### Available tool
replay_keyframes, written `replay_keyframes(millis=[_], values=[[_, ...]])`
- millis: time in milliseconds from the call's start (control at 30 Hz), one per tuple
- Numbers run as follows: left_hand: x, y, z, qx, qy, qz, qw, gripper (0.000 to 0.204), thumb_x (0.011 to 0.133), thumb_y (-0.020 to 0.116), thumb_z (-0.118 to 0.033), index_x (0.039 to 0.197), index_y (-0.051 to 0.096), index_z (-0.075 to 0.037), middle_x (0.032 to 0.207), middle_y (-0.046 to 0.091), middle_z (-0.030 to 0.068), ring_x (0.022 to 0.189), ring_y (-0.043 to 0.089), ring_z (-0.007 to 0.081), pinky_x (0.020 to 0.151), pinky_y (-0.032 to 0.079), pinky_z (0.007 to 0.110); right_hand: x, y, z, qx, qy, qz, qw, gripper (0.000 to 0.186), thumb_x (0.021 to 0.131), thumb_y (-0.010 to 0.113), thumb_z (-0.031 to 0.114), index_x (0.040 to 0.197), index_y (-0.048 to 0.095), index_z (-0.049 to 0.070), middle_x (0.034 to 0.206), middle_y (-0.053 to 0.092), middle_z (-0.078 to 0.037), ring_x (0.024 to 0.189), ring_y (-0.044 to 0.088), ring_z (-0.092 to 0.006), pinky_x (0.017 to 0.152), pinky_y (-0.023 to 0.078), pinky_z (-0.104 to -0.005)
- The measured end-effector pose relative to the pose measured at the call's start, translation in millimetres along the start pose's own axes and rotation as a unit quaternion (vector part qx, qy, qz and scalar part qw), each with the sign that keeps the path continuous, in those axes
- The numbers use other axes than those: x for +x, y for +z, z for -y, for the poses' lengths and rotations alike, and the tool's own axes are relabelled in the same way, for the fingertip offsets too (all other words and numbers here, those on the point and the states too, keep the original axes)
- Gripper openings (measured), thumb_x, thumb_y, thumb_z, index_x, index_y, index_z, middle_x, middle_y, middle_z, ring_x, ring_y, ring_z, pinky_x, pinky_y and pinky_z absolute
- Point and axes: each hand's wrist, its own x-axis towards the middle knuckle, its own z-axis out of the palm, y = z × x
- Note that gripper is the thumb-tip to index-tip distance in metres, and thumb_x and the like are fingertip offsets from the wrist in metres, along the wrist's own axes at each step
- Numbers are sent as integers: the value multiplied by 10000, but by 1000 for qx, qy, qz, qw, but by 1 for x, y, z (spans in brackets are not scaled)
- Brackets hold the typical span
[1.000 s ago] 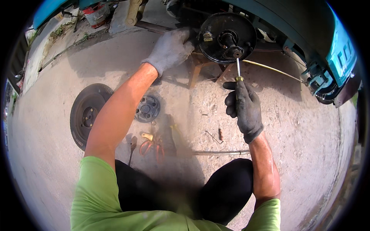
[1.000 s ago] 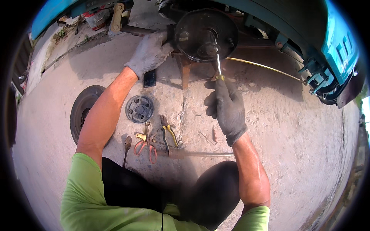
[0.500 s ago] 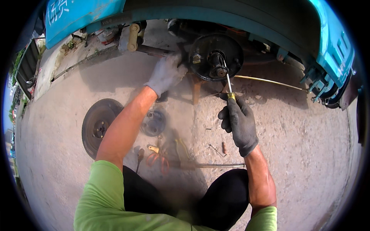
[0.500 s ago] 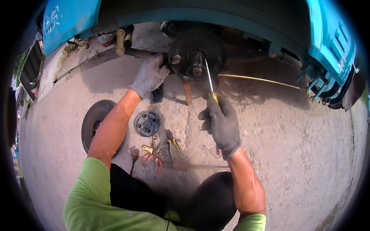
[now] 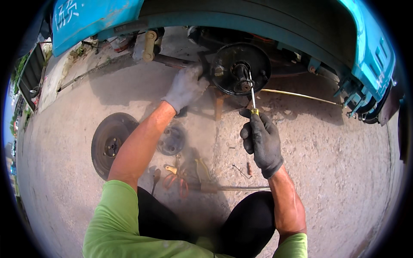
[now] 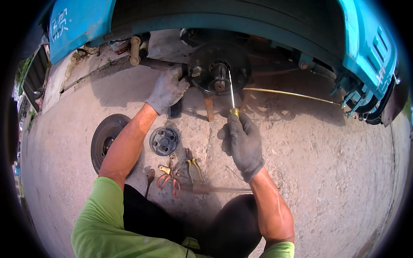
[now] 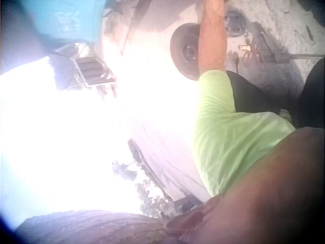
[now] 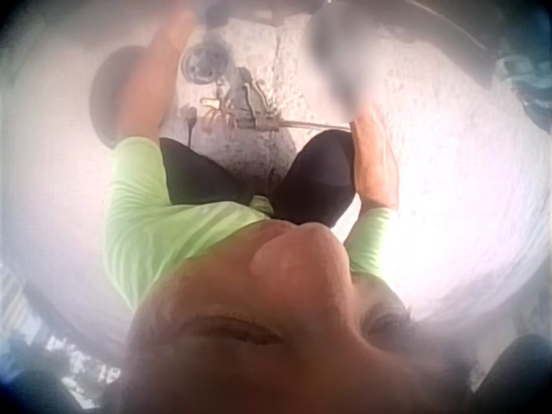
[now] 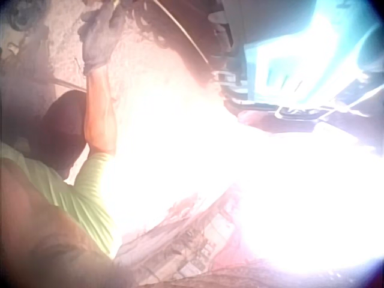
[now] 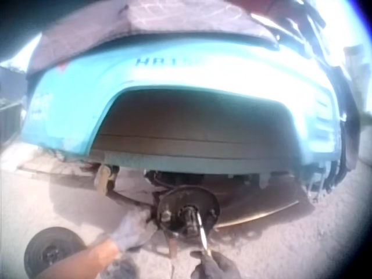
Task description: The person uses shears to cut a plastic tie on a vehicle axle and then uses a screwdriver to manipulate and pry components within the brake assembly. The person handles the tools with gloved hands while positioned on the ground next to a removed wheel.
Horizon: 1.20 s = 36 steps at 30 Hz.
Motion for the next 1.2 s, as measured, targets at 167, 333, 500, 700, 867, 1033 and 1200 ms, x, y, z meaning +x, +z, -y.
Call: replay_keyframes(millis=[167,333,500,700,867,1033,1200], values=[[-1,6,5,14,22,-11,1000,278,854,585,-198,1078,686,-67,1035,687,224,1000,625,445,880,505,538,4,-11,-2,11,13,22,1000,383,1087,460,299,1260,606,-10,706,582,-14,488,452,-51,432,347,-206],[-1,4,2,7,-23,-5,1000,277,860,584,-199,1082,684,-67,1051,689,228,999,633,445,877,510,538,2,-7,9,-93,20,-26,995,392,1068,499,330,1230,623,-5,703,563,-5,485,450,-54,458,357,-204],[0,7,11,30,12,16,999,284,858,583,-194,1093,676,-67,1065,682,228,1006,624,448,886,504,540,-6,-7,15,139,94,63,984,415,1100,446,331,1298,583,-8,721,460,57,494,334,-28,432,278,-180],[-1,19,25,117,140,-52,982,176,809,626,-149,948,683,-57,1048,633,175,992,610,371,805,512,486,-9,-1,9,293,120,113,942,431,1078,501,368,1294,578,3,806,498,27,590,410,-51,493,340,-191],[-5,18,34,166,174,-73,968,137,790,657,-135,896,697,-58,1040,620,144,966,615,327,758,516,458,-20,21,4,262,153,92,948,428,1097,455,358,1313,555,2,778,462,39,555,357,-38,473,297,-190],[0,16,16,83,91,-30,992,159,805,662,-130,938,701,-52,1031,635,138,923,633,335,755,521,467,-18,21,0,257,112,49,959,404,1086,489,363,1290,577,25,774,491,26,552,383,-61,469,298,-202],[-1,15,25,118,133,-47,983,210,839,628,-107,1029,693,-45,1006,643,174,915,636,378,787,524,467,-12,24,-6,234,85,38,968,386,1082,493,359,1260,587,29,771,529,7,560,438,-74,469,335,-211]])
